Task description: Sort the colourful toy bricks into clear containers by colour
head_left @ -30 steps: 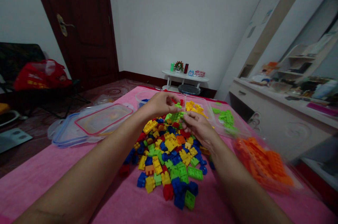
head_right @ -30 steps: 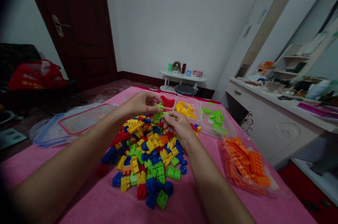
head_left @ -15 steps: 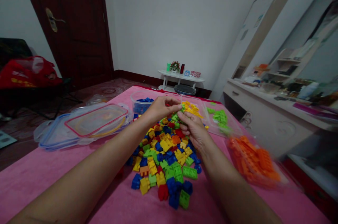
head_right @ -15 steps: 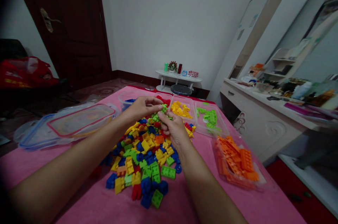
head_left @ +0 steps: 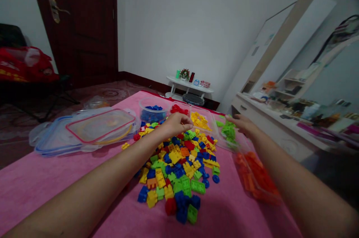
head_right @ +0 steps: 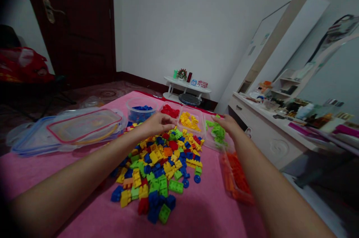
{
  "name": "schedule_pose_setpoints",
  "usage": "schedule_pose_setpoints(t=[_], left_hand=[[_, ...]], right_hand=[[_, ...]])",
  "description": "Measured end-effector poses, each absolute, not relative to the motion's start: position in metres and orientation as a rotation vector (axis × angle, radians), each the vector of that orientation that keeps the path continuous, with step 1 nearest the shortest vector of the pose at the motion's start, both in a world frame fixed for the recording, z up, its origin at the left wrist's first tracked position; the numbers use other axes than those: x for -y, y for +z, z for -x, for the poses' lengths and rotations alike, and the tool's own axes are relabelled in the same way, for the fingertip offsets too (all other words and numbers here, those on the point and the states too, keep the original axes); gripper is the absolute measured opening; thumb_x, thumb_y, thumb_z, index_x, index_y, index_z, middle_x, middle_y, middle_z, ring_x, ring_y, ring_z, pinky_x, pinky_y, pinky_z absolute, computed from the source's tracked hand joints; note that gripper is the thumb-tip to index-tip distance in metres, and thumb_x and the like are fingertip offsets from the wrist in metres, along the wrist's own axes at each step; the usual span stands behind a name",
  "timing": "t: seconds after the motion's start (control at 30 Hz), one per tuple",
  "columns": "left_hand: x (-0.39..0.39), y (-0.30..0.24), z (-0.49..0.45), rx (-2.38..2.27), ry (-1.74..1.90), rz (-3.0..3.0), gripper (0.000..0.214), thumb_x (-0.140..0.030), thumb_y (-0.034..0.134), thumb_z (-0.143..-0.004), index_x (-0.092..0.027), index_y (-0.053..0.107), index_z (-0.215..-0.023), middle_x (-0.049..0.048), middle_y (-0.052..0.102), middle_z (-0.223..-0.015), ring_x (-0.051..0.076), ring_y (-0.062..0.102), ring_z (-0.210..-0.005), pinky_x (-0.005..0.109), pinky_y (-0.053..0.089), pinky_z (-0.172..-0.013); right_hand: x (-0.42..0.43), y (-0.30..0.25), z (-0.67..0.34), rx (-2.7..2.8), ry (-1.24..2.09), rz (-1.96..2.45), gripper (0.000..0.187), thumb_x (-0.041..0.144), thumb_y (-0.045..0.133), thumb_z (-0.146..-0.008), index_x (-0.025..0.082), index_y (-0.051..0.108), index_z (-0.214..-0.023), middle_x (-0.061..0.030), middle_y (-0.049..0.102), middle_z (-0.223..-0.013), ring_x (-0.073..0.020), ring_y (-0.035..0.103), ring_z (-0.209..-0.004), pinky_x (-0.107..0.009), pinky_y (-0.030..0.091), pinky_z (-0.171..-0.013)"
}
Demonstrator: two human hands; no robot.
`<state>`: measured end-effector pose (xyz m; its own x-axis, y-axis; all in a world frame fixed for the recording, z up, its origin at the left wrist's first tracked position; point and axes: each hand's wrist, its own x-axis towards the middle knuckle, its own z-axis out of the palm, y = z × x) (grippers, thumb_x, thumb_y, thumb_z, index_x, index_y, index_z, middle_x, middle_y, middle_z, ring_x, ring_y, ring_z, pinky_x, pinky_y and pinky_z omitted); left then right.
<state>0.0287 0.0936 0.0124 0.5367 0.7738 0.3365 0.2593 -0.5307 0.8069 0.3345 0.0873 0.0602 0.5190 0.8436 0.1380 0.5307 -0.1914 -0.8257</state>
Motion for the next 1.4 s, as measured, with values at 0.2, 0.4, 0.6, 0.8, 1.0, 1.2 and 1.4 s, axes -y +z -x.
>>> schedule_pose_setpoints(t=[0.2, 0.4, 0.6, 0.8, 1.0, 1.2, 1.4], left_hand=[[-0.090, 0.004, -0.031, -0.793, 0.725, -2.281, 0.026, -0.021, 0.061, -0.072, -0.012, 0.071, -0.095, 0.0045, 0.071, -0.083, 0.014, 0.061, -0.071, 0.021, 0.043, -0.062], [-0.080, -0.005, -0.034, -0.741, 0.519, -2.578, 0.036, -0.022, 0.065, -0.070, -0.018, 0.069, -0.105, 0.0056, 0.071, -0.099, 0.018, 0.061, -0.086, 0.023, 0.043, -0.075], [-0.086, 0.000, -0.027, -0.813, 0.466, -2.635, 0.032, -0.018, 0.062, -0.070, -0.018, 0.071, -0.100, 0.0063, 0.071, -0.093, 0.017, 0.062, -0.080, 0.022, 0.043, -0.068], [-0.098, 0.017, -0.007, -1.114, 0.381, -2.584, 0.024, -0.011, 0.059, -0.067, -0.018, 0.074, -0.084, 0.0042, 0.072, -0.080, 0.015, 0.062, -0.069, 0.020, 0.040, -0.057], [-0.096, 0.017, -0.002, -1.103, 0.154, -2.691, 0.029, -0.029, 0.071, -0.063, -0.023, 0.073, -0.091, 0.0031, 0.071, -0.085, 0.017, 0.062, -0.071, 0.022, 0.041, -0.057], [-0.085, 0.013, -0.011, -1.215, 0.076, -2.803, 0.036, -0.024, 0.068, -0.062, -0.024, 0.070, -0.098, 0.0041, 0.071, -0.094, 0.020, 0.064, -0.083, 0.023, 0.045, -0.065], [-0.084, 0.008, -0.015, -1.195, 0.215, -2.773, 0.027, -0.015, 0.066, -0.060, -0.018, 0.072, -0.086, 0.0108, 0.070, -0.088, 0.024, 0.064, -0.081, 0.028, 0.046, -0.068]], right_hand=[[-0.063, 0.064, -0.297, 1.849, 0.196, 2.053, 0.020, 0.032, 0.068, -0.066, 0.016, 0.068, -0.079, -0.0067, 0.070, -0.079, -0.0199, 0.064, -0.075, -0.026, 0.046, -0.064], [-0.018, 0.041, -0.229, 2.525, 0.278, 2.163, 0.029, 0.031, 0.076, -0.050, 0.021, 0.067, -0.076, -0.0013, 0.068, -0.075, -0.0180, 0.061, -0.068, -0.024, 0.037, -0.054], [-0.023, 0.044, -0.210, 2.545, 0.124, 2.298, 0.016, 0.028, 0.067, -0.058, 0.020, 0.066, -0.072, -0.0028, 0.066, -0.069, -0.0174, 0.059, -0.064, -0.024, 0.030, -0.050], [-0.049, 0.044, -0.223, 2.243, 0.094, 2.221, 0.026, 0.022, 0.063, -0.063, 0.025, 0.069, -0.088, -0.0026, 0.068, -0.086, -0.0162, 0.060, -0.074, -0.023, 0.035, -0.057], [-0.050, 0.014, -0.223, 2.257, 0.126, 2.222, 0.023, 0.020, 0.067, -0.059, 0.025, 0.070, -0.082, -0.0027, 0.067, -0.094, -0.0189, 0.060, -0.086, -0.024, 0.038, -0.064], [-0.047, 0.011, -0.225, 2.257, 0.109, 2.174, 0.020, 0.022, 0.063, -0.063, 0.025, 0.070, -0.082, -0.0012, 0.068, -0.087, -0.0163, 0.060, -0.078, -0.023, 0.037, -0.060], [-0.047, 0.014, -0.232, 2.283, 0.190, 2.057, 0.021, 0.019, 0.059, -0.064, 0.023, 0.072, -0.080, -0.0010, 0.069, -0.081, -0.0151, 0.061, -0.073, -0.022, 0.039, -0.062]])
